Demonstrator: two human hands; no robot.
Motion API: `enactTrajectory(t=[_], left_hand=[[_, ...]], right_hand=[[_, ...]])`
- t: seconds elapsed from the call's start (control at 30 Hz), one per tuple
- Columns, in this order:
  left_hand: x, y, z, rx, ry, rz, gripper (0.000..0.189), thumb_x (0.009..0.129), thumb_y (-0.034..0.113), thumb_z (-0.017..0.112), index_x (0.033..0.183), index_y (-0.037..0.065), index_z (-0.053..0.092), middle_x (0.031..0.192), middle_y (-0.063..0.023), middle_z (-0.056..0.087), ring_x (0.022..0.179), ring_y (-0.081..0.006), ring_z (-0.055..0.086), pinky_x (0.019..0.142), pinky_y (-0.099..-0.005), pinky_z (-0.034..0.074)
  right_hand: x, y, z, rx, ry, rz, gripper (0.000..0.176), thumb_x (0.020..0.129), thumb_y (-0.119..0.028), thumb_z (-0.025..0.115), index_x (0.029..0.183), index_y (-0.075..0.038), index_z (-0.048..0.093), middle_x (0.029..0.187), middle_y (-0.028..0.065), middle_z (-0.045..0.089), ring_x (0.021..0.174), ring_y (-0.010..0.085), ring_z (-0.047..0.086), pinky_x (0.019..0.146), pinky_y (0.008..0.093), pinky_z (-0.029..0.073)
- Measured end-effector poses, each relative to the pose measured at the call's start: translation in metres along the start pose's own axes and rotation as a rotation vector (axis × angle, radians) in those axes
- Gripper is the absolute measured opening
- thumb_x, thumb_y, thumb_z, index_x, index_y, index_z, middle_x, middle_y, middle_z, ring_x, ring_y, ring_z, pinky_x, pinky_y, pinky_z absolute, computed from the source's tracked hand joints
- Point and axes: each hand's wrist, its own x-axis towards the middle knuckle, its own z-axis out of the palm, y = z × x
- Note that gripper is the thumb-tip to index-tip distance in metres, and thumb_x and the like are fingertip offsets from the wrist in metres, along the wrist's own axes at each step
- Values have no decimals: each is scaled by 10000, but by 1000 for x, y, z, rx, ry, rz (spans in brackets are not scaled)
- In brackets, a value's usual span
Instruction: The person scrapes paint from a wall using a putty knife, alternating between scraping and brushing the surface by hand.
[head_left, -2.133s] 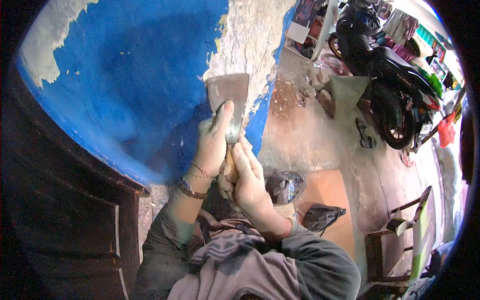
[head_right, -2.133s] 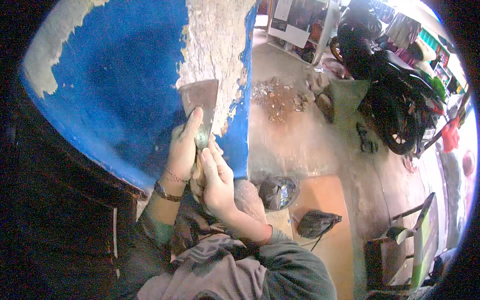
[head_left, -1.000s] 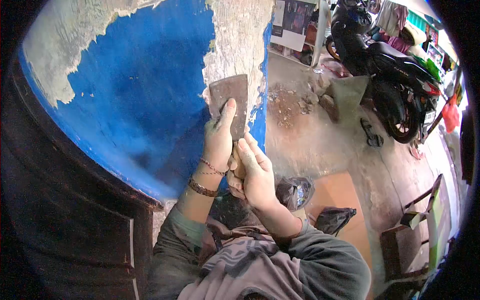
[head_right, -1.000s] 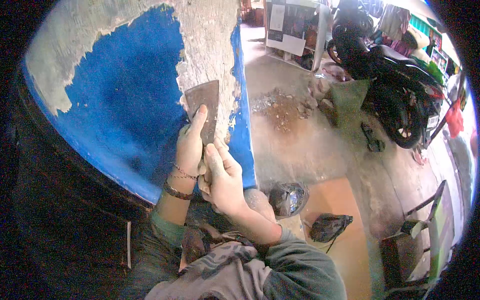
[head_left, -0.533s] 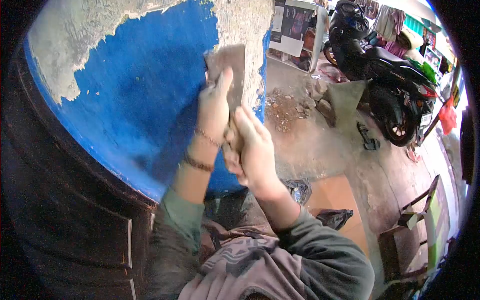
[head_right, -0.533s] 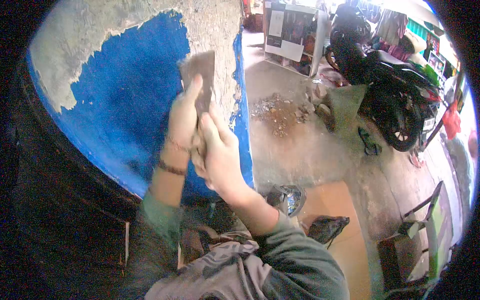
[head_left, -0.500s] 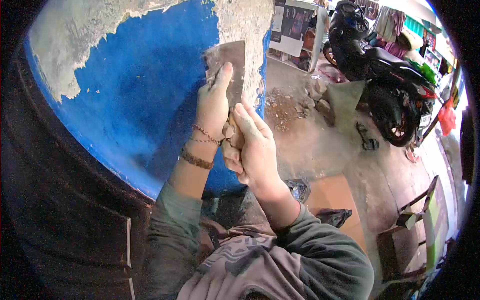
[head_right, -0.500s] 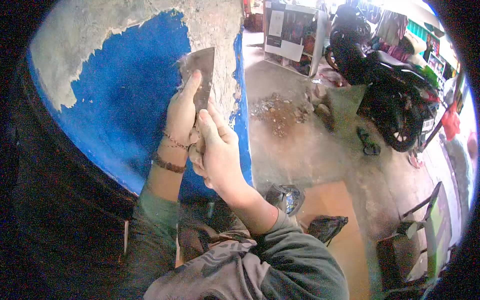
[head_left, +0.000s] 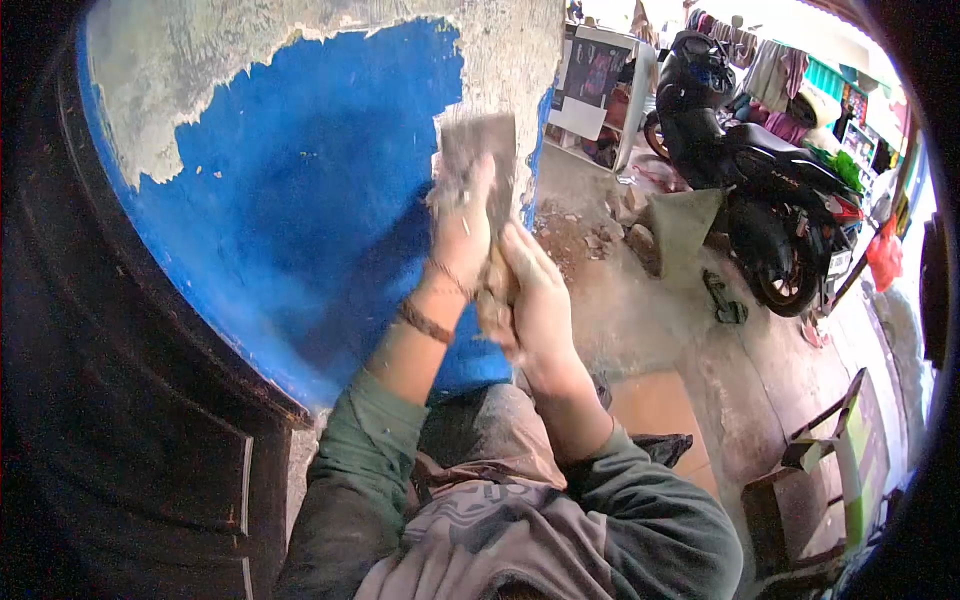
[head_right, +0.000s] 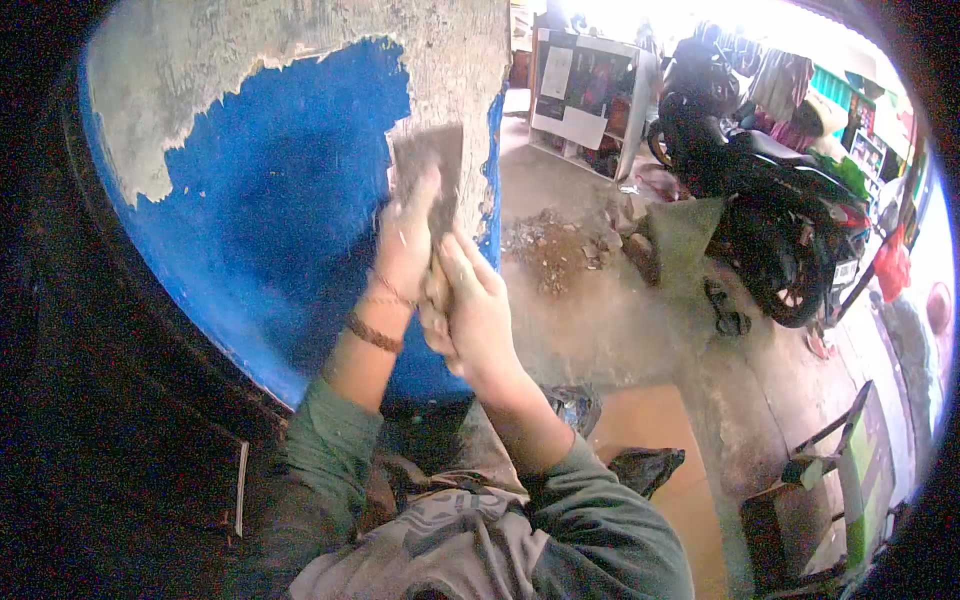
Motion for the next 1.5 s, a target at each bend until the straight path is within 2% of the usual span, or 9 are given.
enactTrajectory(t=[0.27,0.43,0.7,0.8,1.0,1.1,1.17,1.4,1.5], left_hand=[[27,22,8,-88,-22,-165,398,939,351,549,1054,-24,619,953,-50,649,862,-151,584,775,-296,473],[-1,3,4,0,19,-80,485,926,316,581,1217,-70,556,1189,-109,599,1090,-163,525,950,-285,411],[30,41,1,-115,-63,-268,455,935,335,556,1186,-45,573,1059,-92,648,929,-145,555,849,-297,446],[15,-25,0,13,104,39,473,933,345,559,1216,-34,560,1128,-108,642,981,-161,572,879,-301,449],[42,58,4,-156,-48,-287,403,923,340,574,1029,-42,648,1019,-86,658,866,-146,580,743,-323,491],[33,46,4,-59,2,-304,437,911,396,581,1046,-17,631,999,-86,643,831,-155,602,730,-289,491],[21,22,6,-49,27,12,376,921,316,573,1080,-18,639,1071,-105,646,880,-162,588,796,-314,479],[66,53,6,-23,-33,-260,462,913,396,569,925,-56,663,856,-51,654,776,-133,528,713,-311,461],[41,18,9,91,82,-20,441,916,370,570,1115,-19,626,1087,-119,632,1023,-152,550,868,-291,436]], right_hand=[[14,-18,7,-40,26,28,192,998,-268,421,1089,-121,504,662,-10,488,354,66,332,296,203,215],[-6,-6,5,-56,66,21,230,998,-272,418,1153,-126,507,660,-12,491,363,61,338,298,202,215],[15,-21,23,-55,-2,-38,184,992,-291,431,1048,-134,508,662,-9,479,374,67,357,293,201,216],[-5,-4,16,-100,129,16,183,995,-298,420,1001,-140,514,648,-15,470,362,69,351,286,211,219],[16,-37,43,-114,11,-84,177,986,-292,443,1028,-142,528,656,-18,475,363,65,345,280,209,216],[11,-29,36,-70,18,-57,194,988,-299,429,1028,-138,530,640,-19,469,358,66,344,276,219,213],[3,-18,26,-89,94,-41,213,987,-303,427,1031,-125,534,644,-13,478,357,67,349,274,223,209],[25,-53,50,-15,-16,-93,204,990,-306,416,953,-127,506,638,-10,472,350,65,335,275,211,202],[12,-32,27,-55,-4,-61,202,989,-296,424,1042,-123,515,661,-11,481,364,59,338,276,203,209]])
